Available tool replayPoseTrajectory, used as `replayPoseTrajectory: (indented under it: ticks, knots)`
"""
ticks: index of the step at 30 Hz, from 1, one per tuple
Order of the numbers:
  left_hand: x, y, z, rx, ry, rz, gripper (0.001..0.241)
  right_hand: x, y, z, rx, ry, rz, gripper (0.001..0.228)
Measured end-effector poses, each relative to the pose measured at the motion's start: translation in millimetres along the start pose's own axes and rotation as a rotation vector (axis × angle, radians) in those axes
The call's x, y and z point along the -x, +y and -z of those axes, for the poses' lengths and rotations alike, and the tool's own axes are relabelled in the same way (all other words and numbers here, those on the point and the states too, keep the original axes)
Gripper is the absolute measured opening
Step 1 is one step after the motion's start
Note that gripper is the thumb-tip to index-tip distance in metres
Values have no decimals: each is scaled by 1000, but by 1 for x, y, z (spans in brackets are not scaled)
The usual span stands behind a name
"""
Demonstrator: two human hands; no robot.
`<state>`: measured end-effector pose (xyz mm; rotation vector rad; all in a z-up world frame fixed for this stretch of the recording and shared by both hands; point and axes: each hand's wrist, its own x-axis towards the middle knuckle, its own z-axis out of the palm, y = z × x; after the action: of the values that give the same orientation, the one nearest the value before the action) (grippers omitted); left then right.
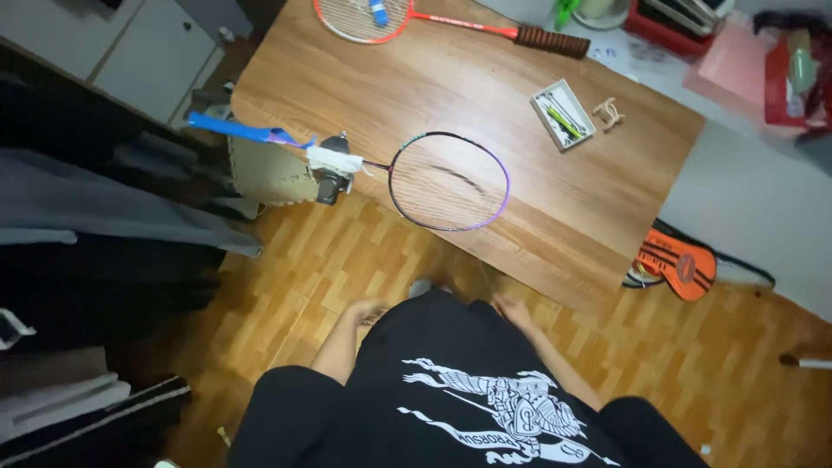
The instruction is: The person strings a badminton racket that is clamped to a wooden table. They thread a white string through the grommets of the racket frame, pulling it tight and weaving it across the face to form the net pattern.
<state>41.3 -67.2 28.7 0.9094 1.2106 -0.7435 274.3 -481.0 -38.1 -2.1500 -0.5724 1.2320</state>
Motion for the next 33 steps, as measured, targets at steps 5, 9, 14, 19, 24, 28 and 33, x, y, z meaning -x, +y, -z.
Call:
replayPoseTrajectory:
  ticks: [5,9,14,19,24,28,33]
  knots:
    - [1,92,-78,-837,-339,-852,51,5,-55,43,359,-1,150,38]
    - [42,170,-156,1,-656,-560,59,1,-95,49,187,-2,292,39]
    - [-44,139,-163,375,-935,-669,21,1,-156,57,-29,-17,465,45]
    - [-38,117,-114,-204,-264,-858,21,-45,-183,31,-251,-39,623,53]
    - [-28,122,-102,-285,-210,-853,26,-74,-260,44,-1014,-139,121,36]
    - [-11,116,-118,-580,-299,-754,28,-115,-160,13,-1097,-48,227,46]
    - [32,124,-147,-710,-570,-511,32,-10,-174,38,-525,-23,-26,42]
